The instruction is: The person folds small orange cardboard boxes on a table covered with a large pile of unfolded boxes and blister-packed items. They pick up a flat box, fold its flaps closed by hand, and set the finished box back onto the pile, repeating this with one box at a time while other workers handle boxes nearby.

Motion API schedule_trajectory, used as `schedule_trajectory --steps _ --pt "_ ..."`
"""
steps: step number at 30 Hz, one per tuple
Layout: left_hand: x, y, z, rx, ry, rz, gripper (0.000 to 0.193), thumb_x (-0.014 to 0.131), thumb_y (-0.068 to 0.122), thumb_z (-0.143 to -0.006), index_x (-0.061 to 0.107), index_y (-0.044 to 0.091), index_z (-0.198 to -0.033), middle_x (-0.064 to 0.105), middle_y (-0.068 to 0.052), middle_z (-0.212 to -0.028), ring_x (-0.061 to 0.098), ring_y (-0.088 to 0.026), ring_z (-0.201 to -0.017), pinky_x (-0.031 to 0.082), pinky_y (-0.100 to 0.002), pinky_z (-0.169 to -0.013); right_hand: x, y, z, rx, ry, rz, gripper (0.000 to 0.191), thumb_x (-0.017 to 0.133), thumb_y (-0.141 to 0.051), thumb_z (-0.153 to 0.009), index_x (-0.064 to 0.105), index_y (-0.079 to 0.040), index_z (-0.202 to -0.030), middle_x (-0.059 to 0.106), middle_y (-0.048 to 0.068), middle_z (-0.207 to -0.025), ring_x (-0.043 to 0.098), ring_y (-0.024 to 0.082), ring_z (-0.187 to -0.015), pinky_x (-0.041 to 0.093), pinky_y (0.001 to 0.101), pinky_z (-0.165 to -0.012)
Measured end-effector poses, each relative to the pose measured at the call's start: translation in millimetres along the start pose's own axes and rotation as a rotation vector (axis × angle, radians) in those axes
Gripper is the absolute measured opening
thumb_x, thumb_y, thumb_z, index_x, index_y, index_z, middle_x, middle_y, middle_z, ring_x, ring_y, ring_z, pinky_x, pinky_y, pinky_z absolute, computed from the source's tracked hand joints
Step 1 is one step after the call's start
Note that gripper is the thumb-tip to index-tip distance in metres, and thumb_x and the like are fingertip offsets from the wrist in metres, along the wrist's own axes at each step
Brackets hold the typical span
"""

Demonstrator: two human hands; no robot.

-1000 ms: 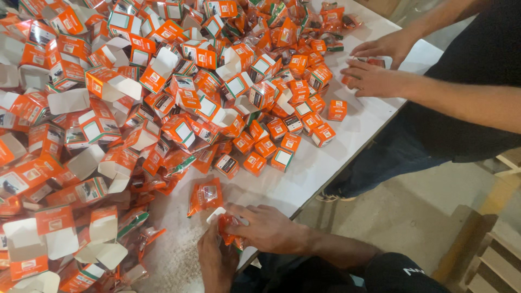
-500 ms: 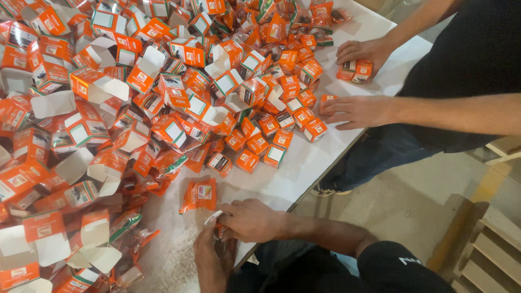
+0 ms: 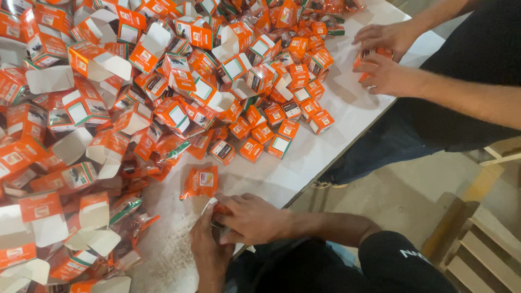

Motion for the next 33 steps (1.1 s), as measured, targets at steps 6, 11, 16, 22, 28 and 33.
schedule_trajectory --steps 6,11,16,22,28,33 --pt "-9.9 12.6 7.4 -0.081 0.025 -0.008 0.031 0.08 0.012 -0.082 0.075 0.017 -0.112 0.073 -0.007 -0.117 0.067 -0.028 -0.109 0.052 -0.04 -0.097 -126.1 69.6 41.8 -0.305 0.38 -1.37 0.096 0.019 -0.095 -0.089 0.055 -0.01 -0.064 0.07 0.009 -0.072 0.068 0.025 -0.063 0.055 0.0327 -0.067" --pt "-2.3 6.4 15.8 -0.292 0.07 0.354 0.028 0.076 -0.001 -0.088 0.073 0.01 -0.113 0.069 -0.008 -0.122 0.07 -0.018 -0.107 0.058 -0.029 -0.083 -236.7 85.5 79.7 -1.077 -0.046 -1.599 0.087 0.014 -0.088 -0.088 0.045 -0.015 -0.051 0.066 -0.001 -0.054 0.037 0.009 -0.036 0.035 0.0267 -0.042" --pt "14.0 -6.3 27.3 -0.537 0.195 0.803 0.04 0.067 -0.01 -0.09 0.047 0.001 -0.122 0.067 -0.011 -0.123 0.067 -0.017 -0.109 0.06 -0.031 -0.093 -265.0 68.2 67.8 -1.117 -0.157 -1.428 0.077 0.012 -0.084 -0.088 0.036 -0.019 -0.056 0.06 -0.001 -0.056 0.034 0.011 -0.041 0.032 0.0304 -0.046" --pt "14.0 -10.6 23.0 -0.678 0.126 0.522 0.063 0.065 -0.009 -0.083 0.044 -0.001 -0.142 0.07 -0.014 -0.114 0.068 -0.021 -0.101 0.057 -0.031 -0.085 -254.0 41.2 43.9 -1.266 -0.183 -1.475 0.075 0.012 -0.094 -0.082 0.028 -0.024 -0.059 0.042 -0.007 -0.057 0.03 0.01 -0.042 0.018 0.0334 -0.046" --pt "0.1 -43.0 3.6 -0.69 0.22 0.406 0.065 0.077 -0.002 -0.079 0.049 -0.003 -0.138 0.066 -0.017 -0.125 0.067 -0.024 -0.111 0.058 -0.036 -0.091 -177.1 17.8 -27.9 -0.818 0.04 -1.375 0.071 0.033 -0.072 -0.102 0.054 -0.015 -0.066 0.06 -0.003 -0.061 0.056 0.018 -0.049 0.043 0.0365 -0.047" --pt "-15.7 -84.7 14.4 -0.781 0.204 0.293 0.049 0.084 0.005 -0.085 0.058 -0.006 -0.126 0.071 -0.024 -0.115 0.072 -0.026 -0.103 0.064 -0.04 -0.089 -26.4 9.4 -73.5 -0.27 0.15 -0.418 0.033 0.07 -0.032 -0.092 0.065 -0.012 -0.118 0.067 0.011 -0.117 0.068 0.027 -0.097 0.057 0.0387 -0.079"
Point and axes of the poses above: each hand's wrist, its own z-axis away from the middle knuckle, its own x-axis out of the palm, y = z × x, the point moved 4 cm from there along -z, towards the middle knuckle
